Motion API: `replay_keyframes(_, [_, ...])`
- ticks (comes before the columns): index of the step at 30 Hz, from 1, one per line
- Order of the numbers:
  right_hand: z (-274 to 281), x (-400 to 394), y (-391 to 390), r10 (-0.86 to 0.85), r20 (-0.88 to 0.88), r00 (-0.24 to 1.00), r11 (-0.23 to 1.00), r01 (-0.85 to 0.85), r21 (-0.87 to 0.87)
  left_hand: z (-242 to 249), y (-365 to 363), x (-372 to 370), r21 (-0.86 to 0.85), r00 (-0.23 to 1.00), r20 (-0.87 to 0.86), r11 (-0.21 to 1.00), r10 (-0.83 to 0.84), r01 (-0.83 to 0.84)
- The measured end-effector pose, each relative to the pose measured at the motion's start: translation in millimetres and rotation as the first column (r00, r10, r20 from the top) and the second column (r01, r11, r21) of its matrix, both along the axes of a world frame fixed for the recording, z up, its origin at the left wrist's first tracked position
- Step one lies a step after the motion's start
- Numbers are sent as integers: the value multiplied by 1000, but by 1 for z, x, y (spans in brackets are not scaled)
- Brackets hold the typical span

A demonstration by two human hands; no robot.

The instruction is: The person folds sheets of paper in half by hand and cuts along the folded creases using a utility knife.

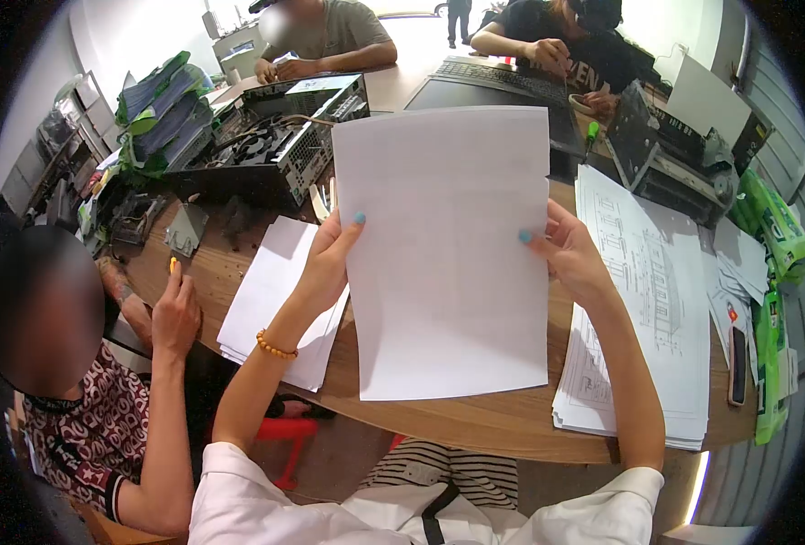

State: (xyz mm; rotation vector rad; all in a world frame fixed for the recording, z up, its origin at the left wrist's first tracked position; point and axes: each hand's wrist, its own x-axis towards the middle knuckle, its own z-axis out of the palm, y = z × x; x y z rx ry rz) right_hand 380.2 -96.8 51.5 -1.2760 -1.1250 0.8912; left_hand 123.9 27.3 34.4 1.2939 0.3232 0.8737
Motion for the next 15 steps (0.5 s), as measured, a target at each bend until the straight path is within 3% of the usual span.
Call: replay_keyframes(15, [-4,9,0,39,17,999,999,-40,19,1,-1,-4,-85,999,0,995,-44,43])
